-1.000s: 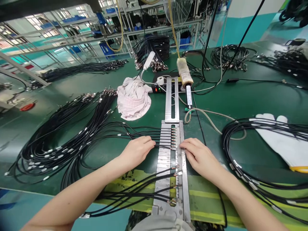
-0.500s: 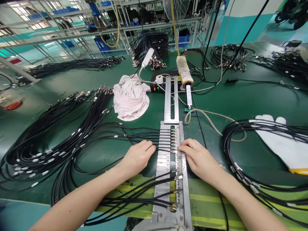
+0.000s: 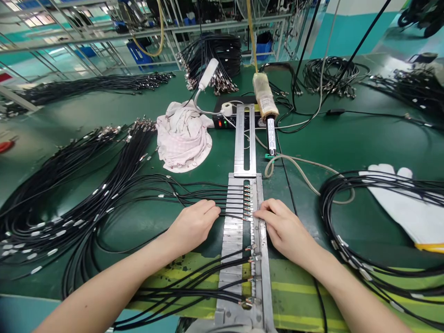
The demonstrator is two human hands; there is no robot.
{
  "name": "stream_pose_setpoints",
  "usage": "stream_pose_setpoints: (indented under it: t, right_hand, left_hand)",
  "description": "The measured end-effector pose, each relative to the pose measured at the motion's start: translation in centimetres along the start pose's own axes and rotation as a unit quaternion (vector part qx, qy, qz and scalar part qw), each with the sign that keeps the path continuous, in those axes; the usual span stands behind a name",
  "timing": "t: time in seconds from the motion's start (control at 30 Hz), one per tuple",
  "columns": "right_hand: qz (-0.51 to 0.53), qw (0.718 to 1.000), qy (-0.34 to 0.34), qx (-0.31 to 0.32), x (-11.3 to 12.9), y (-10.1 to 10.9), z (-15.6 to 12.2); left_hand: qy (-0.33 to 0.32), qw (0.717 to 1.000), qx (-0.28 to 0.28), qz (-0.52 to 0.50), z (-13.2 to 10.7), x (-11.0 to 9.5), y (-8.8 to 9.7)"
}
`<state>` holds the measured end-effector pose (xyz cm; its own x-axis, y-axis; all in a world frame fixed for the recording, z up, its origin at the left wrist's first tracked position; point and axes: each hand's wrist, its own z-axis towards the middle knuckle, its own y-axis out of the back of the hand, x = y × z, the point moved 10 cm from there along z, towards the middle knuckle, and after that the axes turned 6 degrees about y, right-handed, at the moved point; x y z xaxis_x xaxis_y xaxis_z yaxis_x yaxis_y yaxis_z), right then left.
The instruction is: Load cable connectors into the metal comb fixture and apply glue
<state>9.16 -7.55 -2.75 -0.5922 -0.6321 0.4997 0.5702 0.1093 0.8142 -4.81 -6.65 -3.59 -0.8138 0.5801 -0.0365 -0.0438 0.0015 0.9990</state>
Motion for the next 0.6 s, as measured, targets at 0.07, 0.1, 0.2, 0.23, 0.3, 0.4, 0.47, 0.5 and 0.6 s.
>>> stream_pose_setpoints:
  t: [0.07, 0.1, 0.2, 0.23, 0.3, 0.4, 0.47, 0.5, 0.6]
  right_hand:
    - [0.002, 1.0, 0.0, -0.001, 0.0, 0.0, 0.0]
    - [0.002, 1.0, 0.001, -0.002, 0.0, 0.0, 0.0]
    - [-0.014, 1.0, 0.013, -0.007, 0.2, -0.1, 0.1]
    - [-0.029, 0.999, 0.019, -0.007, 0.4, -0.2, 0.1]
    - [-0.074, 0.997, 0.032, 0.0, 0.8, -0.6, 0.0]
    - [-0.144, 0.988, 0.051, 0.035, 1.4, -1.6, -0.1]
    - [-0.181, 0.98, 0.062, 0.06, 1.7, -2.1, 0.0]
    - [-0.196, 0.976, 0.069, 0.069, 1.9, -2.2, 0.0]
    - [-0.236, 0.964, 0.096, 0.081, 2.9, -2.3, 0.4]
  left_hand:
    - [-0.006, 1.0, -0.009, -0.005, 0.0, -0.3, 0.1]
    - [-0.008, 1.0, -0.012, -0.006, 0.0, -0.5, 0.1]
    - [-0.008, 1.0, -0.017, -0.006, -0.1, -0.8, -0.1]
    - [-0.008, 1.0, -0.014, -0.008, -0.1, -0.8, -0.3]
    - [-0.014, 1.0, 0.0, -0.023, -0.2, -0.7, -0.8]
    - [-0.043, 0.996, 0.022, -0.069, -0.3, -0.7, -1.3]
    - [-0.064, 0.994, 0.028, -0.089, -0.5, -0.6, -1.2]
    - [-0.071, 0.993, 0.028, -0.092, -0.6, -0.6, -1.1]
    - [-0.077, 0.994, 0.029, -0.073, -0.8, -0.4, -0.8]
